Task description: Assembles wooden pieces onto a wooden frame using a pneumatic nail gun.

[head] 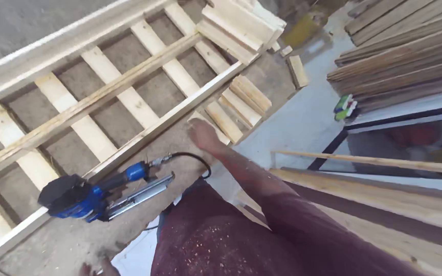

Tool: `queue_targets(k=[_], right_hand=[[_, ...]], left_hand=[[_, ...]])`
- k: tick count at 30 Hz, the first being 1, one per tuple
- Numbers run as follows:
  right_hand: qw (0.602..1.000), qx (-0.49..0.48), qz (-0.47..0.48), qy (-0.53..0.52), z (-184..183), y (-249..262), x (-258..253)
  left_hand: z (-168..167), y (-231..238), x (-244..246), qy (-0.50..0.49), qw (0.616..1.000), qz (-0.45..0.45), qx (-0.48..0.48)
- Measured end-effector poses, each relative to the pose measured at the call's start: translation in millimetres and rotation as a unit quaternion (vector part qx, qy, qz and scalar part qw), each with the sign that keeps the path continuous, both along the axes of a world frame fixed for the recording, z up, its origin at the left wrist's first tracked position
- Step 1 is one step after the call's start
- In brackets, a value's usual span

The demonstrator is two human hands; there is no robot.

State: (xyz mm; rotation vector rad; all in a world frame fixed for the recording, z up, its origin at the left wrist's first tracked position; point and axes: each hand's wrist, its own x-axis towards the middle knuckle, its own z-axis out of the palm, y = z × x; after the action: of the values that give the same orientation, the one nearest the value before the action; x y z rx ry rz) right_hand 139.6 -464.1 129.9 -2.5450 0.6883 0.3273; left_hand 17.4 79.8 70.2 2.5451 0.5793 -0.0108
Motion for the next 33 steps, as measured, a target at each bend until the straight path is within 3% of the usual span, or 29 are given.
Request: queue_targets(k=[3,6,8,10,13,14,15,16,18,20,22,25,27,33], right_hand=[[0.982,-0.076,-0.136,0.109,-62,-130,-19],[0.982,-0.042,-0.091,0.162,-85,-181,-26],[0.986,-0.019,-0.054,0.156,-59,-172,-29],[0.992,0.049,-0.016,0.119,6,-144,-27],[0.980,0.164,0.115,-0.008,80,-107,-26],[0.978,0.150,0.133,-0.061,90,-114,-13],[0.981,0.105,0.117,-0.114,93,-135,6],[0.983,0.040,0.076,-0.164,89,-169,29],[0.980,-0.085,-0.039,-0.177,74,-264,82],[0.981,-0.141,-0.102,-0.084,60,-359,122],[0.988,-0.144,-0.045,0.024,44,-425,140],[0.984,-0.150,0.085,0.050,39,-453,158],[0.978,-0.150,0.137,0.055,43,-459,163],[0.974,-0.159,0.150,0.055,46,-466,149]], left_hand=[[21,-120,1,-0.015,0.986,-0.089,-0.139],[38,-230,17,-0.013,0.927,-0.233,-0.292],[44,-293,38,0.038,0.859,-0.306,-0.409],[53,-350,66,0.113,0.795,-0.330,-0.497],[70,-410,93,0.159,0.714,-0.284,-0.620],[77,-424,98,0.158,0.689,-0.246,-0.663],[81,-434,107,0.171,0.629,-0.225,-0.724],[83,-441,113,0.178,0.586,-0.208,-0.763],[87,-442,118,0.158,0.552,-0.197,-0.795],[88,-428,120,0.127,0.554,-0.194,-0.799],[87,-405,117,0.095,0.576,-0.182,-0.791],[89,-372,111,0.053,0.603,-0.128,-0.786],[90,-358,104,0.038,0.601,-0.099,-0.792],[79,-333,91,0.021,0.594,-0.071,-0.801]])
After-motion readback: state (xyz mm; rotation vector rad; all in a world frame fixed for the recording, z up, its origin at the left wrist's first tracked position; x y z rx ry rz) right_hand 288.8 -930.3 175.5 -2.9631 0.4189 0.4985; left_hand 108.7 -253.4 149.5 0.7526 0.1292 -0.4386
